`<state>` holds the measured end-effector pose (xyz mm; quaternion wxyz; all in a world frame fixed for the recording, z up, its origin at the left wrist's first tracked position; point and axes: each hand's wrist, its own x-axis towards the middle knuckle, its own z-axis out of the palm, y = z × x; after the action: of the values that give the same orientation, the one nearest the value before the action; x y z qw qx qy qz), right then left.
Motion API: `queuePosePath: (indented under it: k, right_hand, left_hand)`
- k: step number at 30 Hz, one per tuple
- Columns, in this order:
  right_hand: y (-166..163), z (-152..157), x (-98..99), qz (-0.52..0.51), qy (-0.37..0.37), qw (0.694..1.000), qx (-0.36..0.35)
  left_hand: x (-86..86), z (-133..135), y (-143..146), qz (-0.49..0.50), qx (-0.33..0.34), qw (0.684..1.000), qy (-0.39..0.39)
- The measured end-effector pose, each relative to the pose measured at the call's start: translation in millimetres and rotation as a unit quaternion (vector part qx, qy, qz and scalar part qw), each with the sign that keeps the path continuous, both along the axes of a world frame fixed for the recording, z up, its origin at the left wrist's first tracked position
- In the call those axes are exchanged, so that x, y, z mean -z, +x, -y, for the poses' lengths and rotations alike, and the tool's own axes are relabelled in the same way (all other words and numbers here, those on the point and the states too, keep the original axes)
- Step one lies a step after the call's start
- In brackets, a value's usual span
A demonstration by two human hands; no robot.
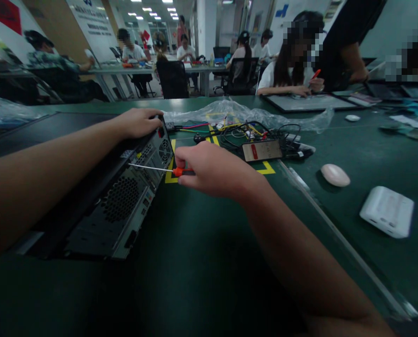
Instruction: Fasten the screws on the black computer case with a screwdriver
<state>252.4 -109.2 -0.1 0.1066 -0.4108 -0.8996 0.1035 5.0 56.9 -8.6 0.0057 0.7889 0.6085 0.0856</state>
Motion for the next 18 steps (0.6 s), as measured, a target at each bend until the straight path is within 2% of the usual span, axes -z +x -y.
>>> queuePosePath:
  k: [18]
  right_hand:
    - [-0.3, 0.7, -3.1, 0.020, -0.028, 0.999, -0.004]
  left_hand:
    - [1.1, -1.1, -1.9, 0.017, 0.012, 1.000, 0.008]
